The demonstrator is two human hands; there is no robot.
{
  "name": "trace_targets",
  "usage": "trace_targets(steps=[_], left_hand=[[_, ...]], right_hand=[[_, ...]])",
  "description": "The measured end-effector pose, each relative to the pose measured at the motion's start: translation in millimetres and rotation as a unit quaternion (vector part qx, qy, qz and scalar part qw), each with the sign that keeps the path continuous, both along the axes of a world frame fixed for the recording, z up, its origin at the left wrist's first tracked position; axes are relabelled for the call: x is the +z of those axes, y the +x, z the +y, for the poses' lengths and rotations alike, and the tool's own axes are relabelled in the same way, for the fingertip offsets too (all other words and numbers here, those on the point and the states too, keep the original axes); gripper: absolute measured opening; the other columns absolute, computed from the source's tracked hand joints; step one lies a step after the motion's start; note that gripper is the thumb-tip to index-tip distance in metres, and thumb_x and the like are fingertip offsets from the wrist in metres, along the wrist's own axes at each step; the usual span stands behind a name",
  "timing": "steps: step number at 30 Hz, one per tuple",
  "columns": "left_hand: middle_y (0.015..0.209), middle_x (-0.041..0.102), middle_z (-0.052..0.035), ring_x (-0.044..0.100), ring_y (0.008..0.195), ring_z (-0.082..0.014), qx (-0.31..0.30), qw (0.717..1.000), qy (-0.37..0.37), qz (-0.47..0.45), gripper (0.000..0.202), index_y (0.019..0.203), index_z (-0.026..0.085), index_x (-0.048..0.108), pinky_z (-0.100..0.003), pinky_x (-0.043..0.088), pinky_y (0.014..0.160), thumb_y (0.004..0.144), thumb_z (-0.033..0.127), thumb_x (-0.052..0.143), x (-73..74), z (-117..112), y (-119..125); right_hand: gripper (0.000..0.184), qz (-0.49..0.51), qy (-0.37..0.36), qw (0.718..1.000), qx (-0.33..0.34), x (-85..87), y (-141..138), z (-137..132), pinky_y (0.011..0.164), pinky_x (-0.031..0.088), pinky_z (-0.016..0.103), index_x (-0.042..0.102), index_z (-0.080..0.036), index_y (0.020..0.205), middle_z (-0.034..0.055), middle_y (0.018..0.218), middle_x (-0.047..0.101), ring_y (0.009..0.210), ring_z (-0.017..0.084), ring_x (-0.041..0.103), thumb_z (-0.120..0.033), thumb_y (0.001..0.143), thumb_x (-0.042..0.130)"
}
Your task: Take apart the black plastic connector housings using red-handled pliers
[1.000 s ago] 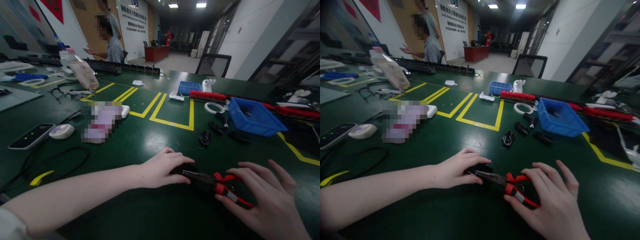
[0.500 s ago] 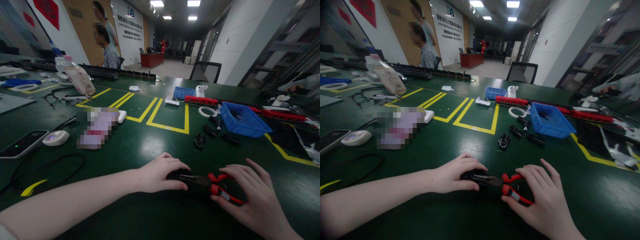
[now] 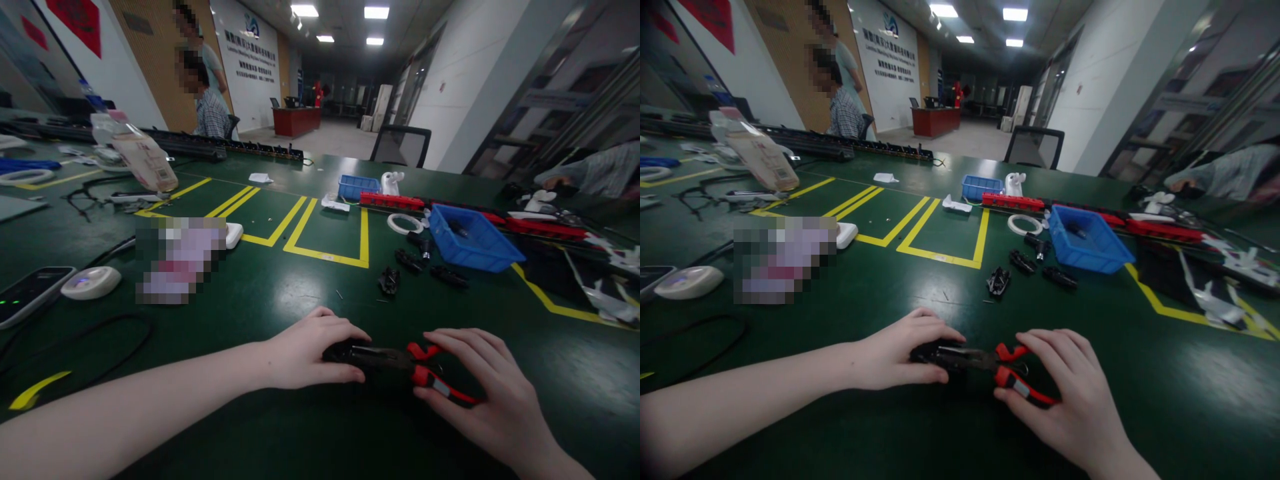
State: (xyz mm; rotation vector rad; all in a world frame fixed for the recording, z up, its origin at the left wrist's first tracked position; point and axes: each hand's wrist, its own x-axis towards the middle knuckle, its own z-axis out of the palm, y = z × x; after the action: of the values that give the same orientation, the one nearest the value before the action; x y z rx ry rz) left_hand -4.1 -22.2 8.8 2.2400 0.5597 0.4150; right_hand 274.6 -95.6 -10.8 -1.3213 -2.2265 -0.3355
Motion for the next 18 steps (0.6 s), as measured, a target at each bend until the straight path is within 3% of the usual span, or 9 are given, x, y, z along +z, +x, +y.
trace_targets(steps=[18], left_hand=[[0.108, 0.065, -0.0012, 0.059, 0.097, -0.0165, -0.004, 1.000, 0.004, 0.003, 0.041, 0.120, 0.019, 0.054, -0.032, 0.031, 0.095, 0.085, 0.036, 0.066, -3.3, 1.0, 0.3]], right_hand=[[0.044, -0.009, -0.003, 1.000, 0.025, 4.8, -6.5, -1.0, 0.078, 0.046, 0.041, 0.055, -0.019, 0.109, 0.0086, 0.095, 0.068, 0.086, 0.024, 0.063, -0.043, 0.075, 0.067]])
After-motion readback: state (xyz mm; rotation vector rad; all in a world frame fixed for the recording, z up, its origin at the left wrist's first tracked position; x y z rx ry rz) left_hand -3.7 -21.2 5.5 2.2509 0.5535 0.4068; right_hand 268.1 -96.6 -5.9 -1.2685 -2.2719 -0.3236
